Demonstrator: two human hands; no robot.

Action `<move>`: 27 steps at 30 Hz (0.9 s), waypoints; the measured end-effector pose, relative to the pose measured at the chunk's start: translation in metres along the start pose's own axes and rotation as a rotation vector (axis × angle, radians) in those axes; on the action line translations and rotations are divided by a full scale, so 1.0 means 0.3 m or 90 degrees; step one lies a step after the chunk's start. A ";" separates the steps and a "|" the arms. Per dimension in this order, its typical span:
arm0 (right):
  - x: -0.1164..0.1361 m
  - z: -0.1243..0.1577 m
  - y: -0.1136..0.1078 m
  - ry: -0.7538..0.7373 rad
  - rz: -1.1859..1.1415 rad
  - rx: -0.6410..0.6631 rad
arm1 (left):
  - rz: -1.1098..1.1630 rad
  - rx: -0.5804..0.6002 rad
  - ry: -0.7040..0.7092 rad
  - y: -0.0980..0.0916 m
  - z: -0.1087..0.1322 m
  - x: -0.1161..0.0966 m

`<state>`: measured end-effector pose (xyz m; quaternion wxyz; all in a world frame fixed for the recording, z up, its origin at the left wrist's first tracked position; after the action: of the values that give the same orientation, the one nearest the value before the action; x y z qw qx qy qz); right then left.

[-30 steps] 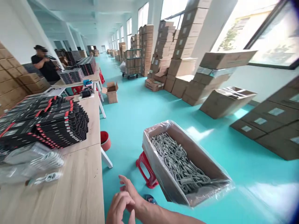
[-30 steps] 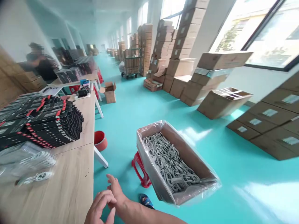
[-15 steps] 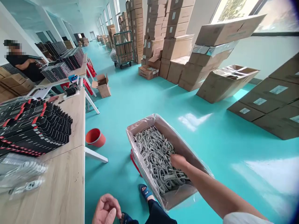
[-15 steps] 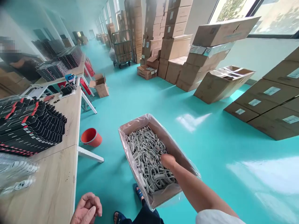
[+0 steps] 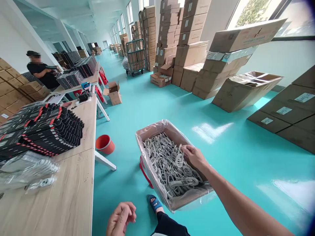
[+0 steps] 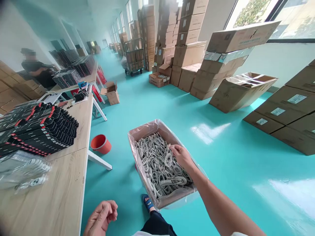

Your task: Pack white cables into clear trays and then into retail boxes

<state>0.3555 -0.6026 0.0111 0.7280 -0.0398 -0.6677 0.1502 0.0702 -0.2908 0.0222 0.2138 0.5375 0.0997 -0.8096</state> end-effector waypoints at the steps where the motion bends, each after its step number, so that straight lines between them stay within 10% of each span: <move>1: 0.055 0.016 0.028 -0.010 -0.060 0.005 | -0.010 0.013 -0.003 -0.009 0.007 -0.007; 6: 0.347 0.193 0.365 0.017 -0.421 0.176 | -0.038 0.079 -0.031 -0.031 0.058 -0.093; 12: 0.573 0.448 0.782 -0.001 -0.491 0.357 | 0.000 0.110 0.075 -0.067 0.106 -0.240; 18: 0.670 0.548 0.949 -0.009 -0.507 0.413 | 0.085 -0.036 0.120 -0.238 0.155 -0.247; 27: 0.696 0.557 1.158 -0.021 -0.500 0.528 | 0.341 -0.063 0.031 -0.392 0.188 -0.188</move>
<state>0.1469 -0.2390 0.1394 0.6733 0.5030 -0.5288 0.1187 -0.0111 -0.1948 0.0882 0.4436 0.5530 -0.0017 -0.7053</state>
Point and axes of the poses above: each hand's wrist, its own z-axis away from the middle knuckle, its own y-axis out of the palm, x = y × z, the point moved 6 cm from there along -z, towards the middle knuckle, and after that the axes turned 15 degrees about -z, right-handed, at the moved point
